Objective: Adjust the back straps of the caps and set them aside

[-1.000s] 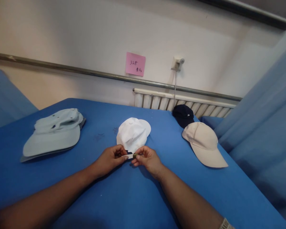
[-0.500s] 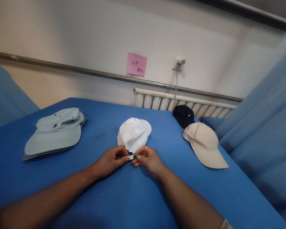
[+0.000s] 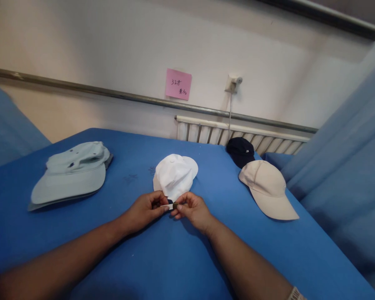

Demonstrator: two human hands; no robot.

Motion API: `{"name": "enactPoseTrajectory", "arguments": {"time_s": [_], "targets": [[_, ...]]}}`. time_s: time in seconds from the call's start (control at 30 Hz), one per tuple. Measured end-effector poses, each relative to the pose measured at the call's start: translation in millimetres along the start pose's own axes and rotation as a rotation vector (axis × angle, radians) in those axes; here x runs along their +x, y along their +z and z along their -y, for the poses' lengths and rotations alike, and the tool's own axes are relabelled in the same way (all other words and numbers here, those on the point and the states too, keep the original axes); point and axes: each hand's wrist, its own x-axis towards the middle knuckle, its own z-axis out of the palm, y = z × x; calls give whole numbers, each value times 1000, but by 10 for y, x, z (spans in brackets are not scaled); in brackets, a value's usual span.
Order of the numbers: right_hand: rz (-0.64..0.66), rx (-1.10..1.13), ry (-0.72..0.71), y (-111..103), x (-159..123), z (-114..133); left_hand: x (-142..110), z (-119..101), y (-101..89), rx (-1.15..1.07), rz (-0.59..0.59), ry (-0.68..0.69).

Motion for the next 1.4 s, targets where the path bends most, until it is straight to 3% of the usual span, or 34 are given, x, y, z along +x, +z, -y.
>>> {"name": "enactPoseTrajectory", "arguments": {"time_s": [0.93, 1.23, 1.4], "targets": [[-50, -30, -89, 63, 9, -41, 9, 26, 32, -108, -4, 5], [-115, -11, -91, 2, 39, 14, -43, -60, -62, 226, 25, 175], [-82, 3, -76, 20, 22, 42, -37, -35, -62, 309, 2, 192]]}}
